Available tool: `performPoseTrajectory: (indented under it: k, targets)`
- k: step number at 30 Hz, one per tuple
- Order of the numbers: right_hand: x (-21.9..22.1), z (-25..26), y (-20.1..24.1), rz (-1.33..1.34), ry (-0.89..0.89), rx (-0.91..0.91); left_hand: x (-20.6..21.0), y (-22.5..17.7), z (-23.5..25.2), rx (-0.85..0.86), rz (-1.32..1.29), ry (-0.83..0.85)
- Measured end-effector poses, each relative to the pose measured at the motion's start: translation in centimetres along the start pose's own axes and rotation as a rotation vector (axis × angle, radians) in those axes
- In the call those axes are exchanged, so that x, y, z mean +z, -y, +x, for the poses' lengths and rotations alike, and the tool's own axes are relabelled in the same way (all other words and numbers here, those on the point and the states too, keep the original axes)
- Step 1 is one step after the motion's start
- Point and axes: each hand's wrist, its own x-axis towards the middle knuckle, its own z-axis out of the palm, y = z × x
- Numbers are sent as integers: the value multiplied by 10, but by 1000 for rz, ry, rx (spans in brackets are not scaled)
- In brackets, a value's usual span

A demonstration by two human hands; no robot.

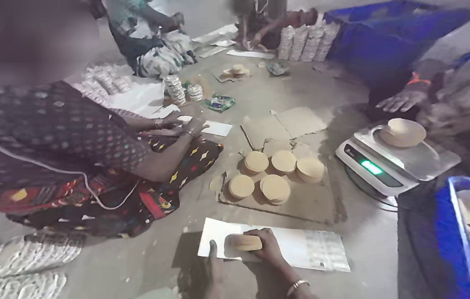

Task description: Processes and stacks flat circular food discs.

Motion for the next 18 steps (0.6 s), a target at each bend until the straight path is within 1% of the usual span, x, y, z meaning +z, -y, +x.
performPoseTrajectory:
  k: [4, 5, 6, 7, 9, 10, 12, 14, 18]
  targets:
    - [-1, -2, 2, -13, -6, -32, 2, 17, -27, 582, 610, 169]
    - [-2, -1, 3, -9, 5, -29, 2, 22, -24, 741, 749, 215]
    - [-4, 0, 4, 2, 18, -15, -1, 27, -15, 862, 842, 323]
    - [-6, 1, 6, 12, 27, 2, -5, 29, -7, 943, 920, 403]
    - [-5, -1, 7, 11, 30, 9, -14, 26, -4, 987, 1011, 515]
    - [-6, -1, 7, 7, 33, 8, -16, 25, -2, 996, 1000, 537]
    - [-8, 0, 9, 9, 67, 43, -14, 23, 0, 1006, 960, 525]
    - [-10, 3, 11, 11, 112, 87, -12, 13, 2, 1019, 1016, 539]
    - [-12, 0, 11, 22, 100, 39, -12, -13, 8, 990, 1133, 661]
